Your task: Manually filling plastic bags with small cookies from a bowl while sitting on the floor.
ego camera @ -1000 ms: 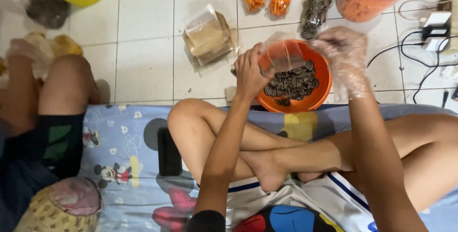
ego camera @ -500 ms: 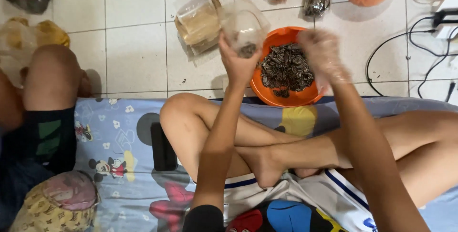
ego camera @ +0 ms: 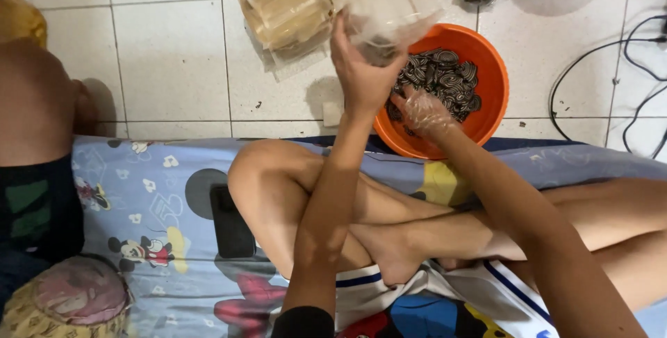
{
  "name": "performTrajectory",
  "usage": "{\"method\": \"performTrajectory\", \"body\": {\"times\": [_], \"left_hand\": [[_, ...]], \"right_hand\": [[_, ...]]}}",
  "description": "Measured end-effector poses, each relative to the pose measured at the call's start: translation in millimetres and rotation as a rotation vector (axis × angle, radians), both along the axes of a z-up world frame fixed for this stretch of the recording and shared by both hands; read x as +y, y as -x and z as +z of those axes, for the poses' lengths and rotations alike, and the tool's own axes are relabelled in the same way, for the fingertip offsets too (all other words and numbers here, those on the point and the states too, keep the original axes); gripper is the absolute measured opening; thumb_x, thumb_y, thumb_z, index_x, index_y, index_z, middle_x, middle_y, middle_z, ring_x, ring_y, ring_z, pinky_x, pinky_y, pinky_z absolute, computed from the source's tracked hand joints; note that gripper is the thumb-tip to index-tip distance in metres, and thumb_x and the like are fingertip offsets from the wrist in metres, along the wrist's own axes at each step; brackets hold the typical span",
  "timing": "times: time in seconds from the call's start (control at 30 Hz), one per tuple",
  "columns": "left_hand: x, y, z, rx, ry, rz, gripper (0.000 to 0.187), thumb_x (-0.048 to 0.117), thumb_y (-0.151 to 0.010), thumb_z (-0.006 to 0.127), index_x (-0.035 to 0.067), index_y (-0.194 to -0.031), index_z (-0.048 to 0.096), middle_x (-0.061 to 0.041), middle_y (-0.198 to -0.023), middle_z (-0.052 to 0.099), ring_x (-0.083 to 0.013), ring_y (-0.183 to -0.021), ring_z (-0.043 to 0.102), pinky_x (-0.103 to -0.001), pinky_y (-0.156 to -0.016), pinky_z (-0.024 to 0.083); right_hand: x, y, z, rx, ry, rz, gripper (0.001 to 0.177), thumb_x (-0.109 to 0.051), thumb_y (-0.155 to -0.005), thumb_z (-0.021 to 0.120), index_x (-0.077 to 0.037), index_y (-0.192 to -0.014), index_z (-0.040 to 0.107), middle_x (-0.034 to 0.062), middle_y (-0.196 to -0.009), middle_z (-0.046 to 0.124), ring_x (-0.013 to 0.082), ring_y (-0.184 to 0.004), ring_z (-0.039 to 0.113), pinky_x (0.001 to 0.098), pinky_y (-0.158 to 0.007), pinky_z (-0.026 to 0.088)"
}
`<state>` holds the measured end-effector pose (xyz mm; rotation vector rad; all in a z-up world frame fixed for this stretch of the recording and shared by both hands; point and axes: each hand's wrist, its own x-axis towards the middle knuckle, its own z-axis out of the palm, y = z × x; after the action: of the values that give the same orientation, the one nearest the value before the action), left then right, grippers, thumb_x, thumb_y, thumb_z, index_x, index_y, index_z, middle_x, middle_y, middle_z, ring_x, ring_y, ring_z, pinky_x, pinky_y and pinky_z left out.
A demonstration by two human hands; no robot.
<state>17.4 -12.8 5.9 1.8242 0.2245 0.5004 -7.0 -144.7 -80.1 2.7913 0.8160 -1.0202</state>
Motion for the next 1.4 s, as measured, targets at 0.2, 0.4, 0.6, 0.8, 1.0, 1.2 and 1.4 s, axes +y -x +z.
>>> {"method": "performTrajectory", "body": {"times": [0.2, 0.4, 0.6, 0.8, 1.0, 1.2, 1.4], "left_hand": [[-5.3, -5.8, -18.7, 0.000, -0.007, -0.046, 0.101, 0.018, -0.061, 0.086, 0.010, -0.138, 0.022, -0.009, -0.123, 0.045, -0.0172, -0.112, 0.046, -0.026, -0.083, 0.062], [-0.8, -7.9, -25.1, -0.083, -0.271, -0.034, 0.100, 0.022, -0.057, 0.092, 0.012, -0.134, 0.030, -0.004, -0.112, 0.056, -0.0167, -0.103, 0.052, -0.028, -0.091, 0.043], [0.5, -7.3, -31.3, -0.023, -0.363, -0.081, 0.104, 0.032, -0.055, 0.093, 0.015, -0.135, 0.029, 0.000, -0.115, 0.057, -0.0152, -0.109, 0.053, -0.036, -0.102, 0.038], [5.6, 3.9, -24.7, 0.028, -0.428, -0.104, 0.101, 0.031, -0.053, 0.093, 0.014, -0.132, 0.032, 0.002, -0.115, 0.057, -0.0169, -0.111, 0.052, -0.045, -0.101, 0.037], [5.7, 28.0, -0.2, 0.040, -0.514, -0.206, 0.084, 0.014, -0.062, 0.078, 0.013, -0.134, 0.035, -0.006, -0.106, 0.054, -0.0251, -0.103, 0.051, -0.046, -0.099, 0.037], [7.2, 36.3, -20.0, 0.034, -0.673, -0.272, 0.083, 0.034, -0.063, 0.073, 0.017, -0.133, 0.032, 0.000, -0.105, 0.047, -0.0222, -0.104, 0.048, -0.048, -0.093, 0.037], [0.9, 34.2, -33.1, 0.007, -0.690, -0.321, 0.071, 0.045, -0.073, 0.059, 0.015, -0.133, 0.036, -0.003, -0.103, 0.051, -0.0238, -0.105, 0.049, -0.051, -0.096, 0.036]], "right_hand": [[5.8, -10.2, 4.7, 0.078, -0.076, -0.252, 0.039, 0.003, -0.083, 0.049, -0.007, -0.120, 0.053, 0.0112, -0.086, 0.057, 0.0225, -0.073, 0.059, 0.0292, -0.054, 0.053], [-23.0, -33.6, -10.6, 0.000, -0.415, -0.500, 0.023, -0.008, -0.082, 0.053, -0.012, -0.096, 0.071, 0.0055, -0.073, 0.069, 0.0166, -0.056, 0.062, 0.0279, -0.056, 0.050], [-19.8, -24.8, 119.7, 0.082, -0.604, -0.795, 0.028, -0.012, -0.078, 0.060, -0.007, -0.105, 0.067, 0.0083, -0.095, 0.068, 0.0148, -0.080, 0.062, 0.0253, -0.073, 0.051], [-40.7, 1.4, 167.9, 0.202, -0.878, -0.960, 0.016, -0.001, -0.080, 0.062, -0.004, -0.096, 0.064, 0.0096, -0.098, 0.066, 0.0169, -0.083, 0.062, 0.0223, -0.077, 0.054], [-64.2, 11.9, 202.3, -0.011, -1.061, -0.906, 0.014, -0.001, -0.092, 0.056, 0.002, -0.105, 0.059, 0.0196, -0.096, 0.060, 0.0271, -0.086, 0.058, 0.0371, -0.078, 0.047], [-102.6, 6.4, 182.7, -0.185, -1.367, -0.816, 0.019, 0.011, -0.087, 0.059, 0.005, -0.105, 0.062, 0.0169, -0.089, 0.060, 0.0167, -0.077, 0.058, 0.0216, -0.063, 0.049], [-87.3, 17.2, 207.2, -0.186, -1.405, -0.724, 0.019, 0.015, -0.085, 0.060, 0.008, -0.103, 0.061, 0.0228, -0.089, 0.059, 0.0244, -0.079, 0.060, 0.0292, -0.063, 0.050]]}}
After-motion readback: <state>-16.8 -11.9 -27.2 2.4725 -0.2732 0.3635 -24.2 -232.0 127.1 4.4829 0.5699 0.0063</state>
